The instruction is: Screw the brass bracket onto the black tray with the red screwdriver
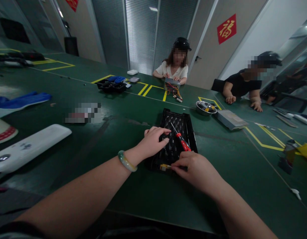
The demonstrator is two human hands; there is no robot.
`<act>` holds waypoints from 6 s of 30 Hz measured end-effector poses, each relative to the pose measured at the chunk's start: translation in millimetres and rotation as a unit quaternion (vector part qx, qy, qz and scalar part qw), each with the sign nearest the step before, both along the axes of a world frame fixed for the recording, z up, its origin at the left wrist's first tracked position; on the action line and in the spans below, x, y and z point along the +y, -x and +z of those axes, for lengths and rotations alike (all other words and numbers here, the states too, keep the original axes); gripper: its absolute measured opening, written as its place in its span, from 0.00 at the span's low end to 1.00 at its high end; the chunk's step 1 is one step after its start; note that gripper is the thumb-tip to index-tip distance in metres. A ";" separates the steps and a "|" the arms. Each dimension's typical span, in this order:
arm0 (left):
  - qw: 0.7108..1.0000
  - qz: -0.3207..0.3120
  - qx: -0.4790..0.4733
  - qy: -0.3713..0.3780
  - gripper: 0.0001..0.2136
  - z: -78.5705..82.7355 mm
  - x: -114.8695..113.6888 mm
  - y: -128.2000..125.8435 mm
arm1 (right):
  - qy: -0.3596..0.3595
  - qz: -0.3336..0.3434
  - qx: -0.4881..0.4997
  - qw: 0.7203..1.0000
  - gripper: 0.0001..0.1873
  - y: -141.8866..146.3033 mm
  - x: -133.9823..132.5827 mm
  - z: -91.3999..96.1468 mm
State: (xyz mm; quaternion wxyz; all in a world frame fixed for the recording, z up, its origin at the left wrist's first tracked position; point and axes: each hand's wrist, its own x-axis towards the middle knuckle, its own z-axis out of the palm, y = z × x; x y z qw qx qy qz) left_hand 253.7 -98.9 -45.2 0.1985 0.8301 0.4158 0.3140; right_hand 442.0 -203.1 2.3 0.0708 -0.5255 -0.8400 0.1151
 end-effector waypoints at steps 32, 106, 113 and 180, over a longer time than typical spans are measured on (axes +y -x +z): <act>0.994 0.007 0.112 0.009 0.07 9.2 -6.1 0.3 | -0.102 -0.206 -0.009 0.973 0.35 -34.7 29.4 -19.2; 0.935 -0.156 0.269 0.171 0.08 54.6 -24.9 29.6 | -0.019 -0.252 0.800 0.544 0.16 -46.7 47.6 -17.0; 0.943 -0.099 0.280 0.153 0.08 45.1 -30.6 21.4 | -0.055 -0.279 0.766 0.577 0.17 -38.8 46.4 -18.0; 0.929 -0.175 0.283 0.162 0.17 54.0 -21.9 34.7 | -0.069 -0.197 0.688 0.695 0.15 -29.9 35.7 -27.0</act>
